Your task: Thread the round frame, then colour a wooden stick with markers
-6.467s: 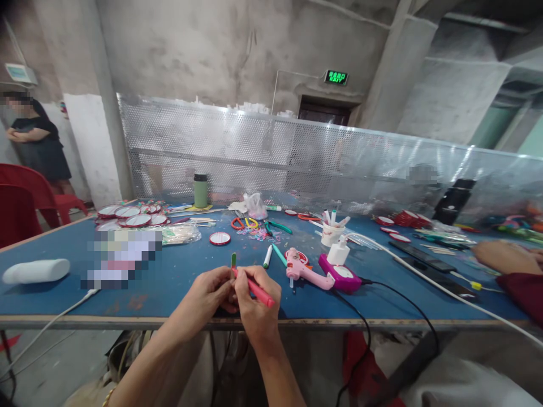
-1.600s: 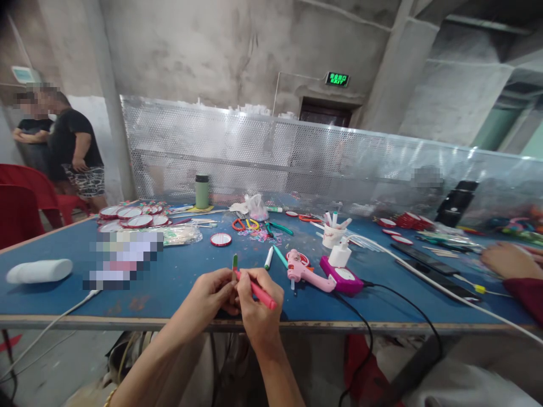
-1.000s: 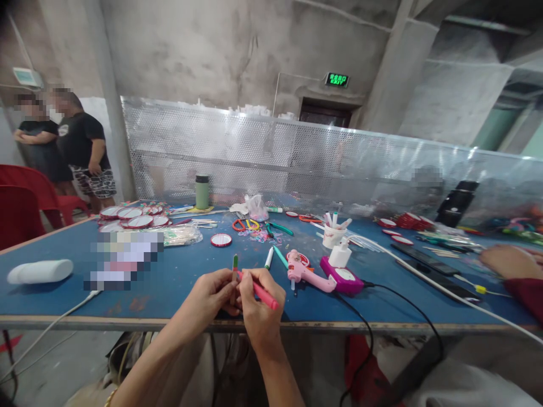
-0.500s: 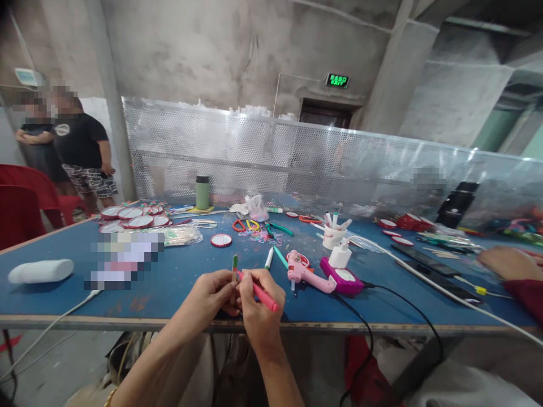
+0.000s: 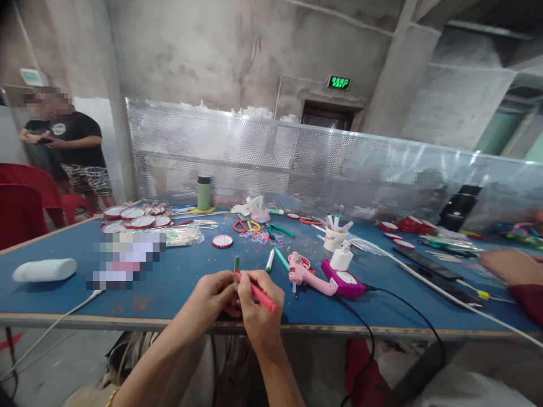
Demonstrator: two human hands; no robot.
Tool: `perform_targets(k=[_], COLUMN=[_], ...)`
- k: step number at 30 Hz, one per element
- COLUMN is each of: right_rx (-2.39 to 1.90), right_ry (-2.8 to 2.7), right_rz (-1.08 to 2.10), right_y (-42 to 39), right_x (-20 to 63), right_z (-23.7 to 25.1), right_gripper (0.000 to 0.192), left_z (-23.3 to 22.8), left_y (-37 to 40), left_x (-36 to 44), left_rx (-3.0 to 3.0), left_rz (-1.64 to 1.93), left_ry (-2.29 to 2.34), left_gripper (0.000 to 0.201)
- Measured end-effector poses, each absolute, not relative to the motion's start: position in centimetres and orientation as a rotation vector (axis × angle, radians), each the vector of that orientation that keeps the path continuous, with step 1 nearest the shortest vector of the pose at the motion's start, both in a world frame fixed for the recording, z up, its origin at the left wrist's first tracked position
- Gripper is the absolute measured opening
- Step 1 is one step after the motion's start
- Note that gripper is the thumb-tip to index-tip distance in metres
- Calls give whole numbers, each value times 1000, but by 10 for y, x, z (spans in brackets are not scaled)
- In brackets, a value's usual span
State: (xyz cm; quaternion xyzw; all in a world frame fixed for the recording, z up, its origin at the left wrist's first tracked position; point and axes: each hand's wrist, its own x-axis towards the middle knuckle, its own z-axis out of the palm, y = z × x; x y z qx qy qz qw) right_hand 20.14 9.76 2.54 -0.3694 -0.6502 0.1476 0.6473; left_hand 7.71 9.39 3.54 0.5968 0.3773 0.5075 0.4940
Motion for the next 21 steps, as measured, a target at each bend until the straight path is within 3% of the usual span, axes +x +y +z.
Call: perform_targets(k=[21], right_rx=[-867], right_ry=[-1431], right_rz=[378], right_y=[96], right_x=[201], right_z=[26], right_gripper=[25], left_z=[33], left_y=[95], left_x=[76], left_rx=[1509], left_rz=[1207], left_ry=[934], left_gripper=[26])
